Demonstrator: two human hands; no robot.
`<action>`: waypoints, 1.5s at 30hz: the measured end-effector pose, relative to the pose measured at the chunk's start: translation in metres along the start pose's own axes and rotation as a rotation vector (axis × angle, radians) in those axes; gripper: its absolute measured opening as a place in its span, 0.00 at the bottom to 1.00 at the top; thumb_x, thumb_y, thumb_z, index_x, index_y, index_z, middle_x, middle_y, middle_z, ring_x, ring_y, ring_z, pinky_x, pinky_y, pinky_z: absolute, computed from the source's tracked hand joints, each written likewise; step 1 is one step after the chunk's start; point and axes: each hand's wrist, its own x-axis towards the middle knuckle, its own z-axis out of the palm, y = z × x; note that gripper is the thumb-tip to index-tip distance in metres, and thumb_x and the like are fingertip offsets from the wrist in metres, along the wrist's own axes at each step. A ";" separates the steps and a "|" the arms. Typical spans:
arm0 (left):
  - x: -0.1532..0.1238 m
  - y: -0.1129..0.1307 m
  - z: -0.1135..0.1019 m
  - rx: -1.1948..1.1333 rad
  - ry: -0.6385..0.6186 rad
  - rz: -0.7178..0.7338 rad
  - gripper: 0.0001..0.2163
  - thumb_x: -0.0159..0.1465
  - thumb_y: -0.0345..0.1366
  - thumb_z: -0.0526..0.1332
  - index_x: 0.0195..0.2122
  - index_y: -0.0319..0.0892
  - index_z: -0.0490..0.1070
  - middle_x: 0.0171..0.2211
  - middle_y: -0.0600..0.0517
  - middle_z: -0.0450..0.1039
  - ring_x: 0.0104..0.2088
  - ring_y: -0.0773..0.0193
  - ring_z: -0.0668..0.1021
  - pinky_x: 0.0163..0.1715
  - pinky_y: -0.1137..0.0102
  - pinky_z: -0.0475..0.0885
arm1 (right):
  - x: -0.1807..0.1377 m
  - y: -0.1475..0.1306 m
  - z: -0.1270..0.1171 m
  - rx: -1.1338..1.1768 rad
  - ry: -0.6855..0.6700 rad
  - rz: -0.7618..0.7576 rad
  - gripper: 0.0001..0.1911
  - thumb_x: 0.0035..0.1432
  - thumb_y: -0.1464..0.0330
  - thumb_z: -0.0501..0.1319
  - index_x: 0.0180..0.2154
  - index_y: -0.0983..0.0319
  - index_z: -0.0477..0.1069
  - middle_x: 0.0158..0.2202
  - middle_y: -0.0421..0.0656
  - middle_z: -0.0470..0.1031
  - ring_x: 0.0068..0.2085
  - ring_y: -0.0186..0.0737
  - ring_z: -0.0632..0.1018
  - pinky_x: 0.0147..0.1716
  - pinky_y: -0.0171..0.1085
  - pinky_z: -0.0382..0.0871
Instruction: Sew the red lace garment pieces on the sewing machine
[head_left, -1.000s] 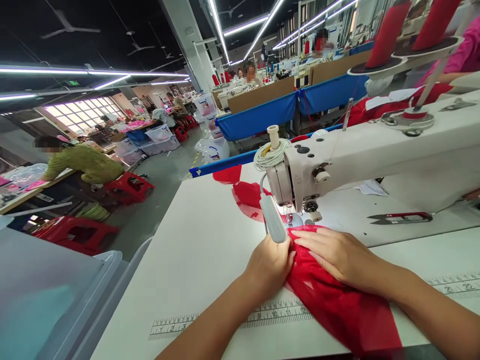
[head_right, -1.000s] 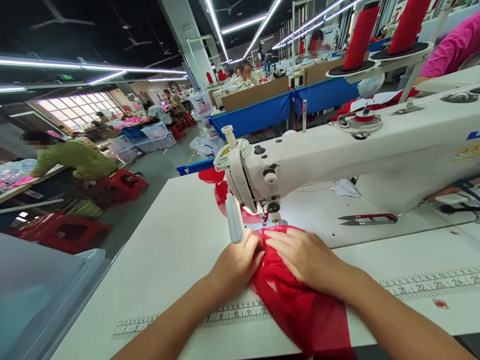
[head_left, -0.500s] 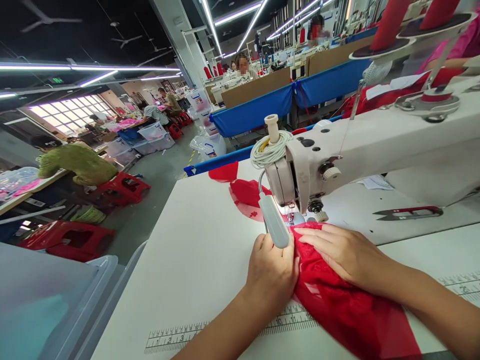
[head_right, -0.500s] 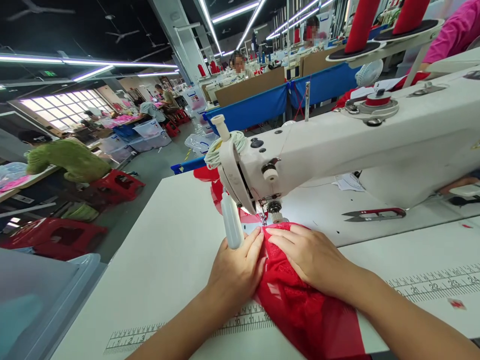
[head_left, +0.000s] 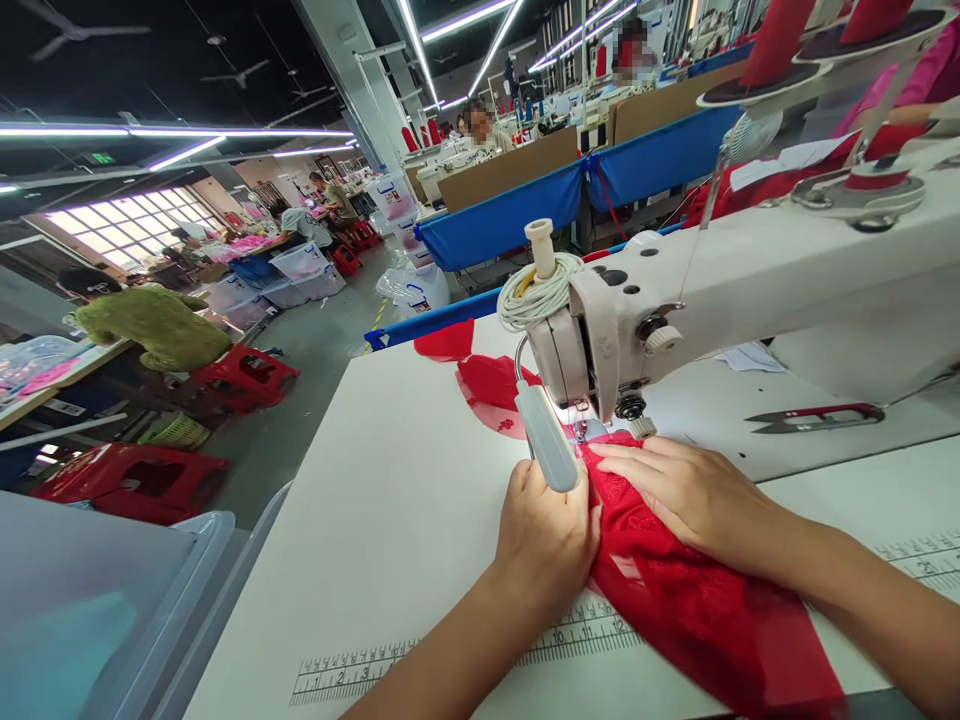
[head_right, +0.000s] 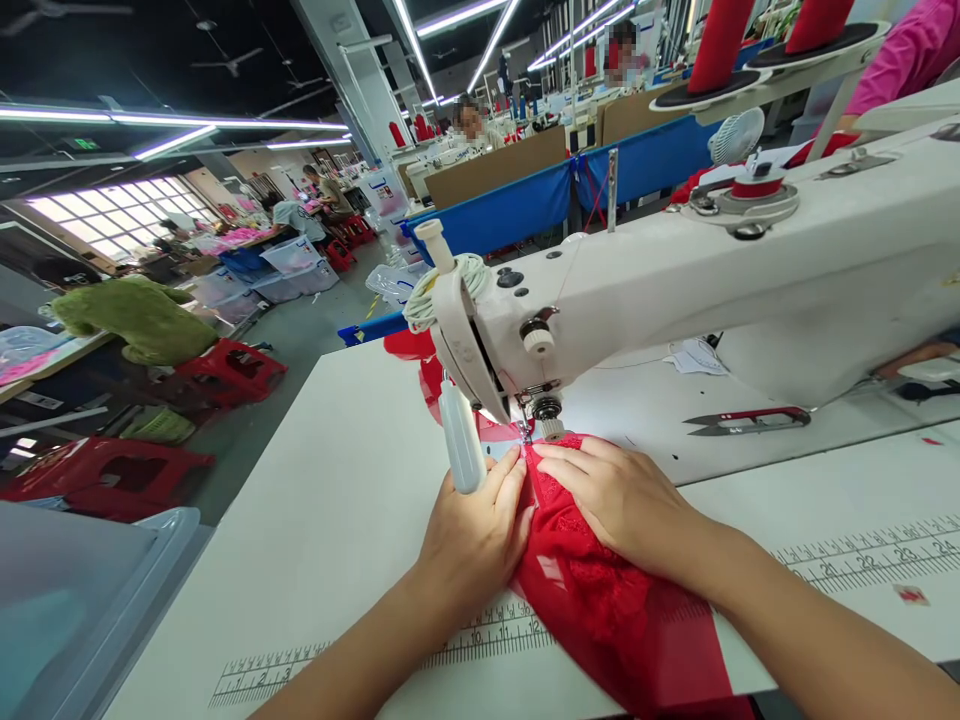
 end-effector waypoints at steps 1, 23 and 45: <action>0.001 0.000 -0.001 0.001 -0.003 -0.004 0.08 0.63 0.30 0.54 0.39 0.39 0.72 0.39 0.41 0.75 0.44 0.48 0.74 0.41 0.57 0.67 | 0.000 0.000 0.001 0.003 0.004 0.006 0.25 0.59 0.76 0.49 0.55 0.61 0.70 0.55 0.43 0.75 0.49 0.46 0.76 0.41 0.43 0.77; -0.001 -0.001 0.000 0.095 -0.021 0.051 0.10 0.66 0.33 0.52 0.42 0.37 0.70 0.43 0.41 0.74 0.44 0.48 0.74 0.40 0.56 0.65 | 0.005 0.005 0.001 -0.041 0.021 -0.001 0.23 0.61 0.76 0.49 0.53 0.60 0.71 0.52 0.43 0.77 0.47 0.44 0.78 0.38 0.41 0.77; 0.000 -0.006 -0.003 0.045 -0.034 0.043 0.12 0.67 0.36 0.51 0.40 0.37 0.73 0.38 0.42 0.75 0.43 0.48 0.73 0.42 0.55 0.66 | 0.007 0.006 0.001 -0.004 0.024 -0.004 0.20 0.63 0.73 0.49 0.51 0.61 0.73 0.53 0.42 0.76 0.44 0.45 0.77 0.36 0.42 0.76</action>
